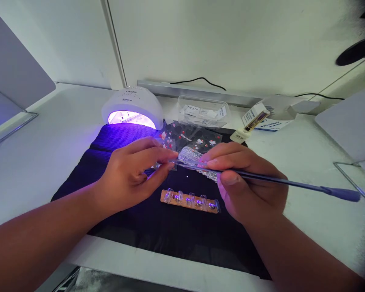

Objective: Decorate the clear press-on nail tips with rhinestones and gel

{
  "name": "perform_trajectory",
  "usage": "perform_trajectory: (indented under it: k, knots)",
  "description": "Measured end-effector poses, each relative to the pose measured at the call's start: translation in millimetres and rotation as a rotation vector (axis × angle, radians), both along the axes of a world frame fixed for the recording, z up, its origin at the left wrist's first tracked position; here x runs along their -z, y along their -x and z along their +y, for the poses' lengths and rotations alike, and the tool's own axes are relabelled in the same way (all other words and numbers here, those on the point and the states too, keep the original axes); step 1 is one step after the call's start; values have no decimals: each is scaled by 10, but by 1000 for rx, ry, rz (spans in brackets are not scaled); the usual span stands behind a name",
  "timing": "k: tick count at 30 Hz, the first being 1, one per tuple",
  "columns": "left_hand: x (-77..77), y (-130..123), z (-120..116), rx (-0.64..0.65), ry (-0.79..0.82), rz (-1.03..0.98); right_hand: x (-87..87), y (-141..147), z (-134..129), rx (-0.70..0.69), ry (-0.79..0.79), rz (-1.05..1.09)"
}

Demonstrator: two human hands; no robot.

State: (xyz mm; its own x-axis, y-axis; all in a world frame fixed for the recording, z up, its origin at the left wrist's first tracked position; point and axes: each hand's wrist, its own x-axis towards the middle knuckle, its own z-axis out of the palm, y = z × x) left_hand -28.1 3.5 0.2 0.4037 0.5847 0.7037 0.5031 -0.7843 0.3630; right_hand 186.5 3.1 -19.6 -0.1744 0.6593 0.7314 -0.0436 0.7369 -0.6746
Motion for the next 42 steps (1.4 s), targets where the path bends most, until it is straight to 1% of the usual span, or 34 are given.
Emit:
perform_trajectory:
  k: [11,15,19,26,31,35,42]
  knots:
    - [2,12,10,35,-24,7,14,-14,3,-76,122,59]
    - [-2,10,11,34,-19,7,15,-13,-1,-79,143,67]
    - [-13,14,3,27,-1,9,19,-6,4,-71,146,71]
    - [-18,-5,-7,9,27,10,38,-4,12,-12,143,76]
    - [-14,1,-14,-13,71,-3,41,7,23,-36,149,104]
    - [2,9,-12,-16,116,-51,40,14,30,-40,143,125]
    - [12,2,-6,-24,116,-58,43,10,38,-17,154,103]
